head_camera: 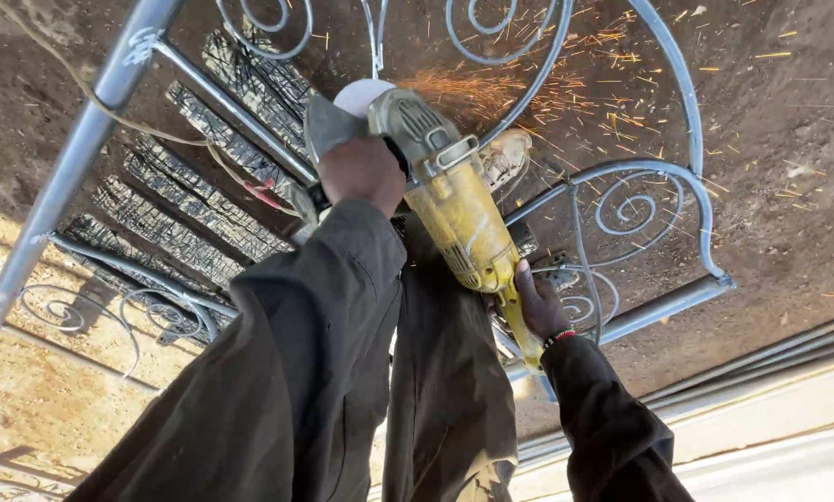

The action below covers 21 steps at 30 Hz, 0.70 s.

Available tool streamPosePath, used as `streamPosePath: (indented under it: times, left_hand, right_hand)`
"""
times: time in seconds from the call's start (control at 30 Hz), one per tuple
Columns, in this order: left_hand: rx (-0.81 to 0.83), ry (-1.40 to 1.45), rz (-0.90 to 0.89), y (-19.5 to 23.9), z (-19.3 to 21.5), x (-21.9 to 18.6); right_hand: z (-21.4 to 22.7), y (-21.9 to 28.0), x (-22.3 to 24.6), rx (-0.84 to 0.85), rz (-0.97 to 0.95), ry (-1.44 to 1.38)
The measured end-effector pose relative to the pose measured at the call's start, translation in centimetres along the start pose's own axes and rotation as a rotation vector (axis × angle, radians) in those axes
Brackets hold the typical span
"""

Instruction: Grinding and smoothing the welds on a decorative metal gate using a handheld angle grinder.

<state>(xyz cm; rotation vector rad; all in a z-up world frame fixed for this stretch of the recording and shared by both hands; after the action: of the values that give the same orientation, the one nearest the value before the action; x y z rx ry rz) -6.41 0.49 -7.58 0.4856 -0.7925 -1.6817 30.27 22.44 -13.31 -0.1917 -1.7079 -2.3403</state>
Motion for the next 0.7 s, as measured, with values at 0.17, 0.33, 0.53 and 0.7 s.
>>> streamPosePath:
  times: [0.17,0.33,0.53,0.7]
  left_hand:
    - [-0.016,0.117,0.174,2.1,-0.9,3.7]
    - [-0.026,0.164,0.237,1.7,-1.9,6.7]
    - [-0.047,0.349,0.332,-1.0,-2.5,8.8]
    - [0.169,0.541,0.533,3.3,-5.0,9.9]
  right_hand:
    - [0.7,1.0,1.6,0.012,0.020,0.056]
    - [1.5,1.5,7.0,-0.085,0.088,0.149]
    - [3.4,2.5,16.2,-0.194,0.230,0.330]
    - [7.1,4.8,26.3,-0.097,0.266,0.575]
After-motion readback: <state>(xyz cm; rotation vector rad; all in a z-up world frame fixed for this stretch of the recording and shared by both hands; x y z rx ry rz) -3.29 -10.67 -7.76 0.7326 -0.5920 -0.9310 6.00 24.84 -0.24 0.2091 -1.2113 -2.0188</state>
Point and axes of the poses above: each hand's wrist, its own y-axis away from the middle knuckle, its own z-axis out of the back of the hand, x = y × z, the point moved 9 cm from there along -y, towards the middle knuckle, and after that the axes turned 10 degrees about -x, right-handed, at the moved point
